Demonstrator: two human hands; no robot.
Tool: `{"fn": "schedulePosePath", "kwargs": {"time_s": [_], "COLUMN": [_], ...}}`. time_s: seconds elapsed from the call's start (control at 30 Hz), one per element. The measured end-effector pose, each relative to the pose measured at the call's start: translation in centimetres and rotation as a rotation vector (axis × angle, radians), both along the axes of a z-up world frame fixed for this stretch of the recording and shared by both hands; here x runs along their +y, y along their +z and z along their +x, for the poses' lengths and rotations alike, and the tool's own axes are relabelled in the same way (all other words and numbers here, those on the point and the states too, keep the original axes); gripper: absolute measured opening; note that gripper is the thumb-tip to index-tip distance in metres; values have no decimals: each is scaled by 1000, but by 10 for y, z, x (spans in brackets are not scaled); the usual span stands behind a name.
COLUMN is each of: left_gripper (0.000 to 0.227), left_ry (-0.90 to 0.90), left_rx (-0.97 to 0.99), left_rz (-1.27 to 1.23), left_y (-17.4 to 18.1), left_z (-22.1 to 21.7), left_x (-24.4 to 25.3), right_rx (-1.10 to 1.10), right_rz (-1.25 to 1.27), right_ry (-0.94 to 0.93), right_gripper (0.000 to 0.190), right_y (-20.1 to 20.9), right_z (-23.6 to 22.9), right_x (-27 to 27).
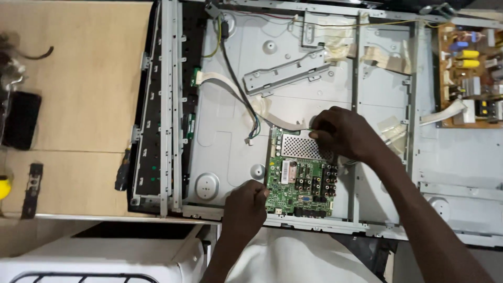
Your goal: The person works on an opened flat-screen TV lying face-down on a table. They disconnect a cable harness from the main board, unclip and remove a metal bracket from the chassis, then lift the main board out and set it on the table, and finally handle the power supply board at the edge of the chassis.
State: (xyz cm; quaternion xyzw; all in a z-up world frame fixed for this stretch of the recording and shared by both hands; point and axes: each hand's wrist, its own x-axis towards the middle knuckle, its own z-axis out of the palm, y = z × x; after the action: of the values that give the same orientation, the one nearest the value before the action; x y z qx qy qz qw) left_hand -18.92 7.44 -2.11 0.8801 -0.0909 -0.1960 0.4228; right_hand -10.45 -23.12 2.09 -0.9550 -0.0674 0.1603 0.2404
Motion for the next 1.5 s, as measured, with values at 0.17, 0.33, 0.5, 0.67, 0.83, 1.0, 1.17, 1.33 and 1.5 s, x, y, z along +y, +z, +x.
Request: {"fn": "schedulePosePath", "kwargs": {"time_s": [0.17, 0.33, 0.5, 0.67, 0.83, 1.0, 1.17, 1.33, 1.5], "left_gripper": [17, 21, 26, 22, 23, 26, 33, 32, 24], "left_ry": [73, 134, 152, 139, 141, 109, 88, 95, 44], "left_rx": [141, 233, 420, 527, 562, 697, 859, 861, 820], "left_rz": [-10, -50, -249, -405, -513, -659, -825, -922, -881], "left_y": [23, 44, 68, 52, 56, 66, 86, 94, 94], "left_z": [9, 24, 36, 35, 31, 27, 35, 57, 65], "left_x": [-5, -12, -17, -13, -9, -7, -8, -12, -4], "right_rx": [203, 240, 226, 137, 104, 168, 228, 236, 248], "right_rz": [176, 450, 550, 502, 480, 445, 430, 503, 534], "right_ry": [-114, -193, -288, -196, -175, -277, -342, -369, -369], "right_gripper": [29, 35, 26, 15, 17, 21, 25, 31, 27], "right_y": [30, 39, 51, 53, 59, 81, 79, 65, 59], "right_z": [15, 18, 18, 12, 3, -9, -22, -22, -20], "right_x": [1, -4, -1, -7, -9, -2, -19, -38, -35]}}
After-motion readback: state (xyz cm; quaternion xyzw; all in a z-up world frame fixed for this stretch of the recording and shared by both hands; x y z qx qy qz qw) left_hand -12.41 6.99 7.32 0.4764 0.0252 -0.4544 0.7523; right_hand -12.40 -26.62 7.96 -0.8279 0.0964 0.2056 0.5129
